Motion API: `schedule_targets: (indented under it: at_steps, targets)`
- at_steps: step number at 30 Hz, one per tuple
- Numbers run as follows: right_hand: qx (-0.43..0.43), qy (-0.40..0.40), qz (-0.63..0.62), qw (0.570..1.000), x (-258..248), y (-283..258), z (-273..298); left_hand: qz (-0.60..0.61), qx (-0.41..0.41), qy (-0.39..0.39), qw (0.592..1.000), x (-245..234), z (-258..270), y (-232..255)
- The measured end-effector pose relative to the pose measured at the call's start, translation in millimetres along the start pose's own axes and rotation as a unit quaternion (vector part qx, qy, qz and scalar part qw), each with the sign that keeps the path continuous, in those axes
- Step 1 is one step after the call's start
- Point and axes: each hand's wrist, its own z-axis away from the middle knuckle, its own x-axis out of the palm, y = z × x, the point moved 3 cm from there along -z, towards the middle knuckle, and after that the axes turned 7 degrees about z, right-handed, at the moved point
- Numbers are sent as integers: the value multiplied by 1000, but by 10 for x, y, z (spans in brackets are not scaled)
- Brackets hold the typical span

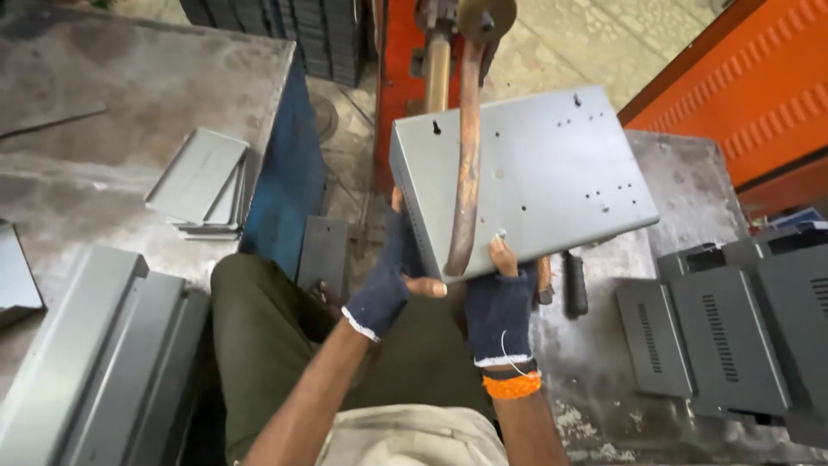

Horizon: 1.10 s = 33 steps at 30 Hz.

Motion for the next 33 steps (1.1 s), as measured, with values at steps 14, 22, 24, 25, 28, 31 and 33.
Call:
schedule_targets:
  at_steps: [14,22,24,25,28,31,33]
  targets:
    - [-65,11,99,993,-463,-295,248,-178,67,90,978,-83,333,434]
    - [-22,23,181,983,-1071,-483,-374,-209,-4,28,977,153,495,848]
    - [-16,38,206,978,-966,-578,-371,-204,-4,27,979,218,465,823]
    - [-19,50,245,968,-803,-648,-266,-198,1,30,980,260,425,839]
    - [-42,52,319,946,-458,-813,-67,-185,20,49,981,376,271,904]
    - [-52,28,396,916,-244,-919,58,-174,50,59,982,389,196,834]
    - [-42,10,442,896,-392,-858,-90,-169,67,58,982,408,181,804]
